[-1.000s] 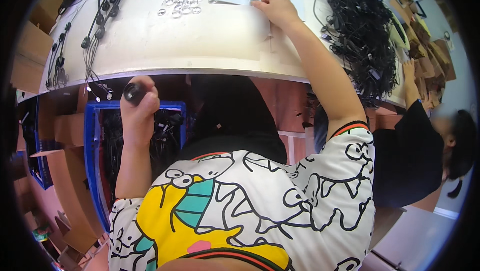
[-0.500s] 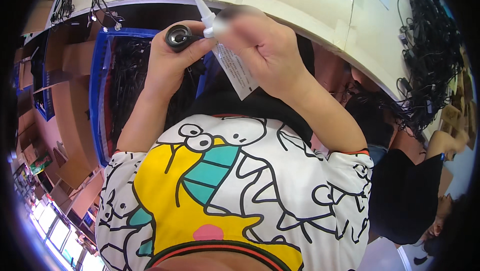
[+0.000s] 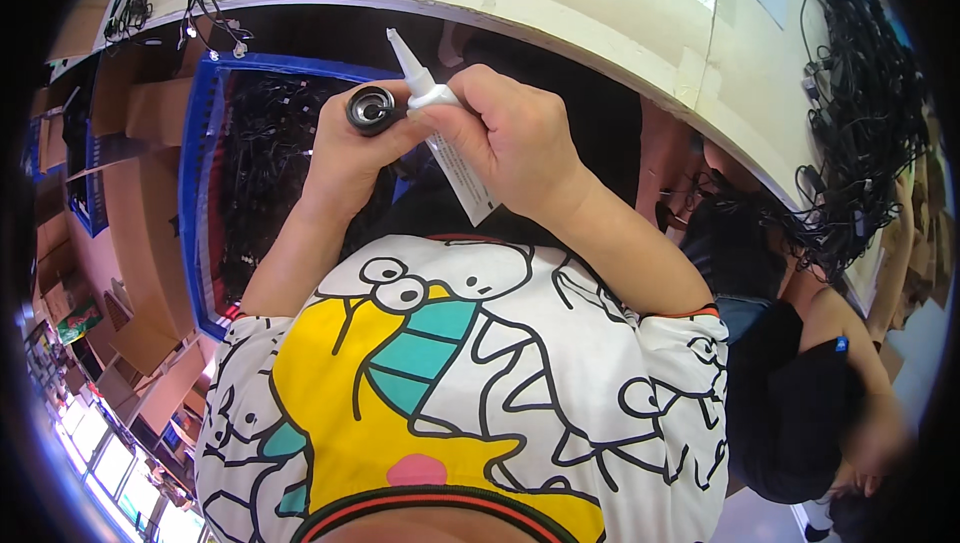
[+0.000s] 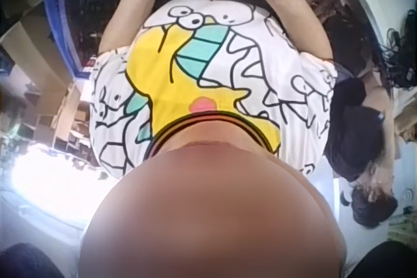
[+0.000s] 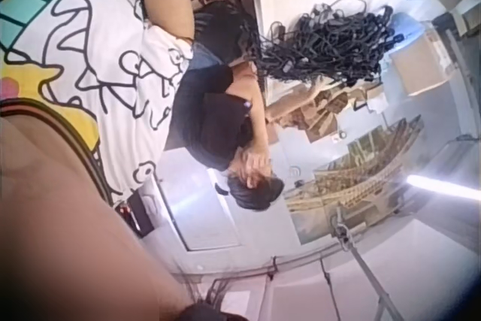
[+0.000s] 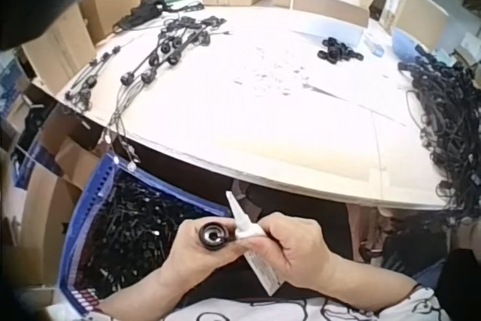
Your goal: Assembling small LED lighting components by gluing electronic parts into plastic housings and attaching lenses.
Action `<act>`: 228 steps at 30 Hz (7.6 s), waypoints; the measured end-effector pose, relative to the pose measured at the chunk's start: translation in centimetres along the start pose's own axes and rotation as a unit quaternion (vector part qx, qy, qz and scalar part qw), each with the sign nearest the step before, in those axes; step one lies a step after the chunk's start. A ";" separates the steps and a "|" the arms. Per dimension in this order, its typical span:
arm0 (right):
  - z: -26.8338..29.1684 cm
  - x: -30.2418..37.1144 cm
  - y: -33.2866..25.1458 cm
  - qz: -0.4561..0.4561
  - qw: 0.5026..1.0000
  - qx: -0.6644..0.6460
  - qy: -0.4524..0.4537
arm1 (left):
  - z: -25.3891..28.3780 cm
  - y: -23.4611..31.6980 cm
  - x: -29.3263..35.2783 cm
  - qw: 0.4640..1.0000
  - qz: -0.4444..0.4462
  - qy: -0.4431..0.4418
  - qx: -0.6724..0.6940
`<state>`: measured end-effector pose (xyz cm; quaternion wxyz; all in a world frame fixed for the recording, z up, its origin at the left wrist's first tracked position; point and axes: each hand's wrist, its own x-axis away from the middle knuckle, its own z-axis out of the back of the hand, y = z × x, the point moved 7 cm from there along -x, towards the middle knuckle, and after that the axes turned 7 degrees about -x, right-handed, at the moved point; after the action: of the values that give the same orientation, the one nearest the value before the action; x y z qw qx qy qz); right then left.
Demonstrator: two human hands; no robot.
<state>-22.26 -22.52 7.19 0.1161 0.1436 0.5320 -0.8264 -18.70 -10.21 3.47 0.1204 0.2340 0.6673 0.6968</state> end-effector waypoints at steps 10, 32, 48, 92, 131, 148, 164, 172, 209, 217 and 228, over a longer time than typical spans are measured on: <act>0.6 0.9 -0.1 -0.011 0.999 -0.048 -0.002 | -1.0 0.2 0.1 0.999 -0.002 -0.040 0.015; 0.3 0.9 -0.5 -0.012 0.997 -0.069 -0.027 | -1.1 0.1 0.4 0.997 -0.032 -0.037 0.054; 0.4 0.4 -1.6 -0.005 0.998 -0.058 -0.030 | -1.3 0.5 0.8 0.995 -0.024 -0.062 0.070; 1.0 1.3 -3.1 -0.460 0.837 -0.220 -0.197 | -1.1 1.9 1.1 0.958 -0.202 -0.149 -0.135; 7.6 -3.0 -1.8 -0.331 0.844 -0.396 -0.141 | -2.1 2.7 -1.3 0.972 -0.150 -0.133 -0.122; 14.2 -6.2 -0.5 -0.132 0.969 0.208 -0.016 | -1.6 6.6 1.1 0.965 -0.151 -0.192 0.093; -12.1 5.2 9.6 -0.346 0.854 -0.232 -0.312 | 3.1 9.2 3.0 0.963 -0.203 -0.108 0.139; -12.6 5.3 9.9 -0.210 0.915 -0.226 -0.259 | 4.4 9.5 3.3 0.986 -0.138 -0.043 0.080; -11.7 6.9 13.4 -0.228 0.901 -0.284 -0.236 | 2.3 7.9 4.0 0.970 -0.016 -0.238 0.041; -9.8 6.6 13.2 -0.373 0.834 -0.374 -0.162 | 4.2 9.1 3.8 0.985 -0.133 -0.086 -0.073; -9.6 6.9 14.1 -0.422 0.828 -0.343 -0.137 | 4.7 6.9 4.2 0.989 0.052 -0.136 0.032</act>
<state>-22.78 -19.75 -10.98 -0.1307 -0.2587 0.7685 -0.5705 -19.01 -4.70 10.95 0.1662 0.3649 0.6536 0.6419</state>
